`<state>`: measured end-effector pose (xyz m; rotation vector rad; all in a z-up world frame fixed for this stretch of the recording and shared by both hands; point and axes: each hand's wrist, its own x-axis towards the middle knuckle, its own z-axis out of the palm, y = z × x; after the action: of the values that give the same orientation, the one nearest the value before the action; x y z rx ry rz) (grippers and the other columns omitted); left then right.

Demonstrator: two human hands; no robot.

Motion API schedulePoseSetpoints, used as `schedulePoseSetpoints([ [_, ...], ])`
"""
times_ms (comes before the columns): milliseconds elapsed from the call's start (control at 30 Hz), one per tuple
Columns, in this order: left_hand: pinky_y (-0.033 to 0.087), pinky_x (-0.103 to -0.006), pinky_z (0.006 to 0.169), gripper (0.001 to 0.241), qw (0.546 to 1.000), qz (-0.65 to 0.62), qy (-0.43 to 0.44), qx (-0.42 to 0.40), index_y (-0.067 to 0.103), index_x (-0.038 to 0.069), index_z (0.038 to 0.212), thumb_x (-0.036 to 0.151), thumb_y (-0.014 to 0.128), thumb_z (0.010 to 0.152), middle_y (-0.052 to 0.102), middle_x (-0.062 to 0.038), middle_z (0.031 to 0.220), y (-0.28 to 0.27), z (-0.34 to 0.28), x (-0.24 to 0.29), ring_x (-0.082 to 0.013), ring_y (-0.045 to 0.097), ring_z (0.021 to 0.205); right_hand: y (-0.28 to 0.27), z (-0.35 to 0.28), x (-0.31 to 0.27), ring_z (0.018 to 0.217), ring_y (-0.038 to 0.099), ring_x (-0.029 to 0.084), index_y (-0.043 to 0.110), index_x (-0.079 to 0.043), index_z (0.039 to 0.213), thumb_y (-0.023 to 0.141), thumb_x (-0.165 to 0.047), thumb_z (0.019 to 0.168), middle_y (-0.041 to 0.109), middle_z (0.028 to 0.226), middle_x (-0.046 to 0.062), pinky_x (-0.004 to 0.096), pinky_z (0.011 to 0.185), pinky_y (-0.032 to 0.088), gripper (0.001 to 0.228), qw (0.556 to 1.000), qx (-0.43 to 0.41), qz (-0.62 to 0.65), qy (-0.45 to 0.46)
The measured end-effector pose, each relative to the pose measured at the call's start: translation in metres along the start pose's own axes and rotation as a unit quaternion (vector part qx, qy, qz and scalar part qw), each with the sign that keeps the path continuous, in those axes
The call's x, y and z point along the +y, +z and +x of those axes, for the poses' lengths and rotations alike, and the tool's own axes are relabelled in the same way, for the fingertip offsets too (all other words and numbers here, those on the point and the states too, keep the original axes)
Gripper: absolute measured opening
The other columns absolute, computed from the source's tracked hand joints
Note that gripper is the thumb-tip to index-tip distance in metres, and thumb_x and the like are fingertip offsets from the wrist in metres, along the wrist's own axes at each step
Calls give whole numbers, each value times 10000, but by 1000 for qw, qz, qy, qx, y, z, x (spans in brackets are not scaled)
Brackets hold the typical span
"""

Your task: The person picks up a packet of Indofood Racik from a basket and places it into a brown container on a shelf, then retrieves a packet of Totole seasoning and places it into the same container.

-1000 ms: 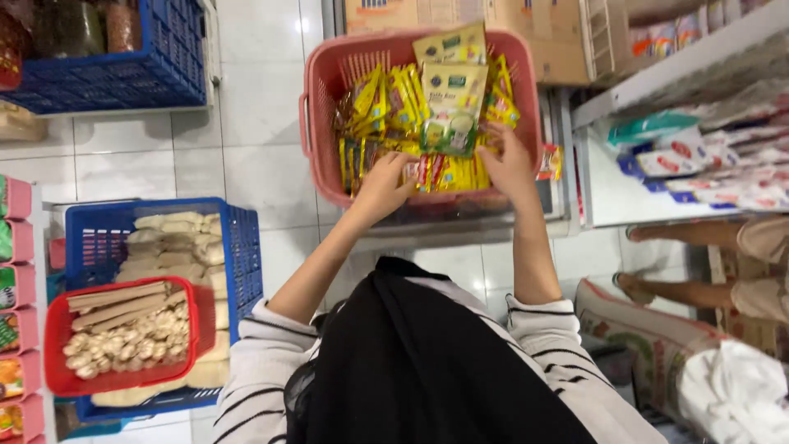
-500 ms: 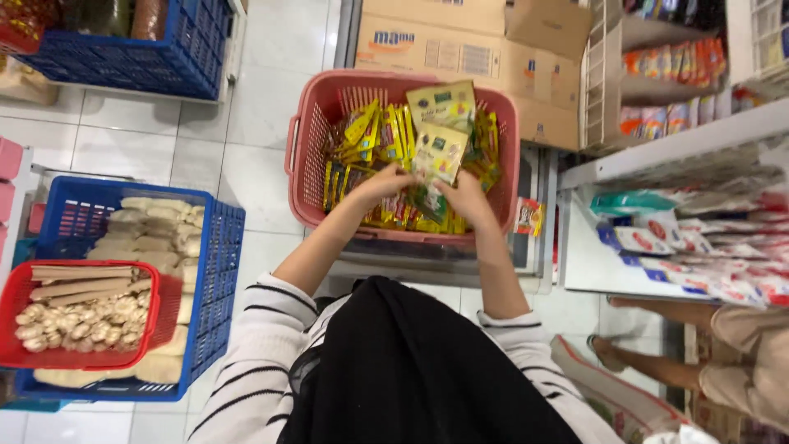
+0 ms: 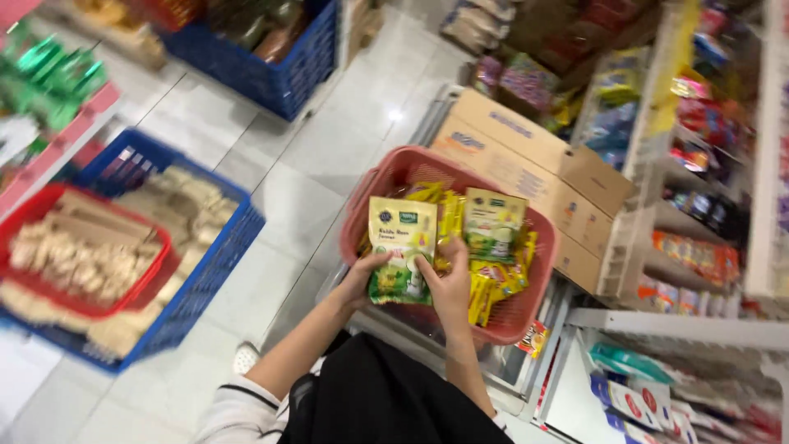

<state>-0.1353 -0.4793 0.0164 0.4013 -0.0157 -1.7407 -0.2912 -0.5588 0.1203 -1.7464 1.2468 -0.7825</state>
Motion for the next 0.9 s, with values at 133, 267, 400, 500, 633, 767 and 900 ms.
schedulePoseSetpoints([
  [133, 568, -499, 943, 538, 992, 54, 103, 53, 438, 70, 1447, 327, 572, 993, 607, -168, 1332, -15, -62, 19, -320, 660, 1147, 50, -28, -69, 1398, 494, 347, 470, -12, 1489, 790, -225, 911, 518, 1486, 206, 452, 1176, 397, 693, 953, -32, -94, -288],
  [267, 504, -421, 1081, 601, 962, 105, 252, 14, 426, 72, 1524, 330, 584, 1006, 536, -76, 1488, -44, -122, 20, -237, 573, 1330, 118, -63, -99, 1506, 355, 368, 483, -59, 1497, 718, -394, 896, 432, 1583, 190, 561, 1233, 214, 726, 835, -255, -189, -450],
  [400, 517, -472, 1062, 617, 953, -38, 292, 65, 405, 45, 1531, 435, 525, 1068, 573, -159, 1432, -70, -208, 32, -304, 598, 1286, 183, -78, -114, 1569, 240, 370, 433, -72, 1554, 619, -450, 950, 321, 1661, 184, 535, 1277, 150, 736, 834, -300, -203, -417],
  [500, 521, -485, 1071, 657, 932, -51, 347, 86, 377, 52, 1538, 493, 461, 1058, 554, -168, 1463, -84, -300, 42, -317, 595, 1307, 221, -103, -131, 1618, 162, 439, 296, -4, 1642, 561, -363, 1088, 220, 1727, 250, 584, 1294, 114, 711, 867, -320, -165, -345],
  [633, 531, -495, 1058, 735, 901, -94, 406, 123, 381, 33, 1545, 573, 383, 1048, 545, -193, 1489, -103, -395, 46, -321, 594, 1320, 275, -198, -164, 1635, 186, 426, 300, -47, 1636, 633, -322, 1027, 241, 1727, 229, 584, 1335, 129, 746, 798, -375, -86, -464],
  [767, 490, -430, 1093, 705, 869, -80, 443, 205, 338, 141, 1587, 579, 372, 1036, 501, -89, 1535, -124, -478, 30, -228, 544, 1368, 340, -310, -188, 1529, 249, 403, 427, -124, 1532, 761, -358, 837, 329, 1619, 184, 657, 1226, 99, 805, 643, -495, -111, -573],
  [900, 502, -453, 1069, 663, 840, -122, 491, 195, 377, 112, 1557, 559, 381, 1067, 541, -117, 1477, -138, -559, 10, -258, 568, 1321, 392, -355, -194, 1552, 263, 391, 482, -121, 1507, 800, -319, 848, 412, 1602, 127, 613, 1264, 116, 758, 641, -534, -96, -543],
])
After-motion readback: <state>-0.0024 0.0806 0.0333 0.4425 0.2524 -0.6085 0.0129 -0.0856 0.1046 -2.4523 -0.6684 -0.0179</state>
